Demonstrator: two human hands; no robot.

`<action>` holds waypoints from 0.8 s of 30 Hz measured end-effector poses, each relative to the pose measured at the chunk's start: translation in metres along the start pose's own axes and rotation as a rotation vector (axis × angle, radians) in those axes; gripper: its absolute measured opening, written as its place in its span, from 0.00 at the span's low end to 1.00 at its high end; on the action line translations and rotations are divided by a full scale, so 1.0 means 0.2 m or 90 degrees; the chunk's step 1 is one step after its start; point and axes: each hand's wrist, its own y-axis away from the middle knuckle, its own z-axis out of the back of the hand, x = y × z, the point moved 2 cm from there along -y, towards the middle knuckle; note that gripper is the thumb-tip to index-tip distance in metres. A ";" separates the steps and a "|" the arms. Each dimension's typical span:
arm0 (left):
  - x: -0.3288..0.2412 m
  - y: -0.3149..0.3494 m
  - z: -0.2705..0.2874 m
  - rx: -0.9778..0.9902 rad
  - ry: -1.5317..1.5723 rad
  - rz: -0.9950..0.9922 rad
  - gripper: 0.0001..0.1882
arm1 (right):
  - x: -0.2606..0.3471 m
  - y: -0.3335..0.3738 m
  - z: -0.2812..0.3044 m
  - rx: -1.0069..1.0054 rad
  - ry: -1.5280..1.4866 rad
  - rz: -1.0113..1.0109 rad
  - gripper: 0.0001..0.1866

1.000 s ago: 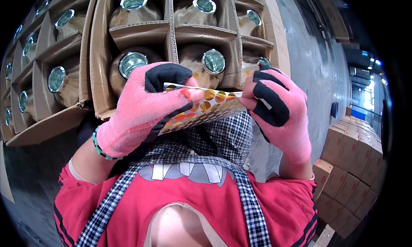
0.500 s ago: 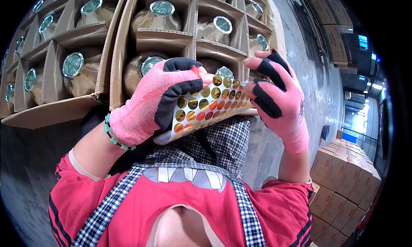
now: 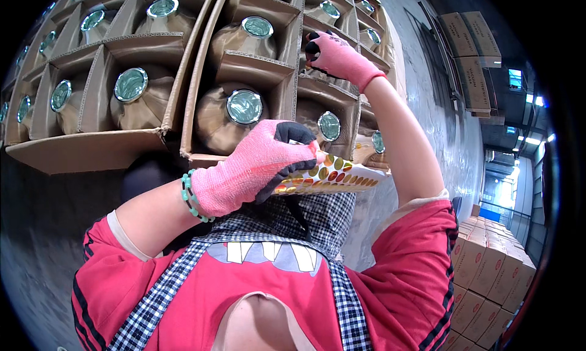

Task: The person applies round stickers to the tops of glass jars arranged in cardboard boxes. They peel stickers from a sheet and place them on each jar one by one, working across multiple boxes.

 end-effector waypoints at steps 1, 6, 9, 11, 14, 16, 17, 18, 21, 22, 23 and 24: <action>0.00 0.00 0.01 -0.012 -0.016 -0.005 0.08 | 0.00 -0.02 -0.01 -0.010 0.051 -0.005 0.14; -0.05 0.01 0.09 0.002 -0.071 -0.036 0.09 | 0.04 -0.04 -0.05 -0.099 0.260 0.035 0.15; -0.10 0.00 0.14 0.003 -0.161 -0.094 0.09 | 0.03 0.00 0.09 -0.162 0.250 -0.038 0.15; -0.09 -0.03 0.20 0.011 -0.135 -0.133 0.09 | 0.03 0.12 0.22 -0.293 0.028 -0.040 0.12; -0.12 -0.07 0.28 -0.011 -0.064 -0.184 0.10 | 0.23 0.36 0.40 -0.187 -0.456 -0.117 0.15; -0.17 -0.07 0.31 -0.034 -0.025 -0.167 0.09 | 0.37 0.50 0.46 -0.092 -0.428 -0.065 0.15; -0.19 -0.05 0.30 -0.055 0.029 -0.158 0.08 | 0.42 0.55 0.48 -0.031 -0.403 -0.058 0.17; -0.20 -0.04 0.30 -0.056 0.007 -0.192 0.09 | 0.43 0.59 0.44 -0.078 -0.334 -0.083 0.19; -0.24 -0.05 0.33 0.030 -0.008 -0.201 0.11 | 0.53 0.64 0.46 -0.100 -0.279 -0.192 0.22; -0.25 -0.02 0.31 0.050 0.008 -0.241 0.13 | 0.54 0.64 0.48 -0.071 -0.275 -0.194 0.22; -0.26 -0.01 0.29 0.054 -0.072 -0.261 0.16 | 0.54 0.66 0.47 -0.065 -0.311 -0.214 0.22; -0.27 0.00 0.27 0.058 -0.079 -0.221 0.16 | 0.54 0.68 0.48 -0.063 -0.343 -0.232 0.21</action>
